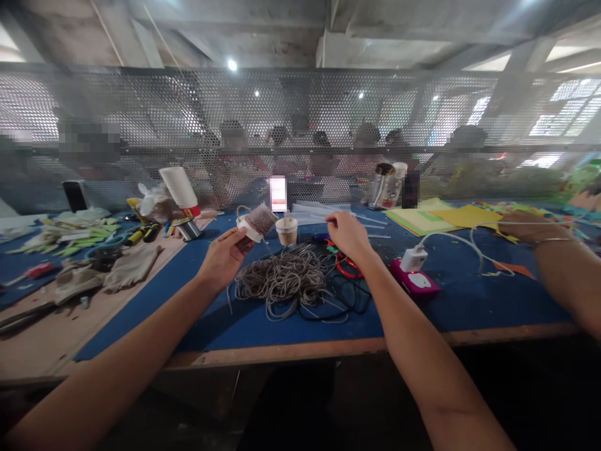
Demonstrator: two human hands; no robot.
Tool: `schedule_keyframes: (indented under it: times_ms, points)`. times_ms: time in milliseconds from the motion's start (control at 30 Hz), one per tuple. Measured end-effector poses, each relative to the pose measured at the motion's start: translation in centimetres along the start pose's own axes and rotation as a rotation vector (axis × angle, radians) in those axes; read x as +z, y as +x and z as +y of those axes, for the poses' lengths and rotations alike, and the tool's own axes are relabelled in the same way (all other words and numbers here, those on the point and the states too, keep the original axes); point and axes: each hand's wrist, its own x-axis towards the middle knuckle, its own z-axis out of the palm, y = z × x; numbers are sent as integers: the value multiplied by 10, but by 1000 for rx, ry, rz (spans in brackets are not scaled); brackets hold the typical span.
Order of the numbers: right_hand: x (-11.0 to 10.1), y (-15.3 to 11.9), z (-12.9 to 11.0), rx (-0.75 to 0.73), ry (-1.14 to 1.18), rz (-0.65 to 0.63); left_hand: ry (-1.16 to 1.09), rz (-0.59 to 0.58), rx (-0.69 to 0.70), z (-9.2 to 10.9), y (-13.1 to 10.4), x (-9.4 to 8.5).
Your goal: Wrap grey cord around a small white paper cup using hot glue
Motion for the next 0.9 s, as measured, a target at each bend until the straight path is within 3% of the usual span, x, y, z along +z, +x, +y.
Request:
schedule_keyframes:
  times_ms: [67, 133, 233, 433, 700, 900]
  points:
    - [-5, 1, 8, 116, -125, -40, 6, -5, -6, -1, 0, -1]
    - [-7, 2, 17, 189, -223, -166, 7, -13, -8, -2, 1, -1]
    - [-4, 5, 30, 235, -286, -326, 9, -15, -10, -3, 0, -1]
    - [12, 10, 41, 245, -267, -478, 16, -22, -27, -5, -1, 0]
    - [12, 12, 42, 355, -247, -393, 22, -14, -38, -5, -1, -1]
    - [4, 13, 38, 386, -118, -196, 41, -33, -53, -5, -2, 0]
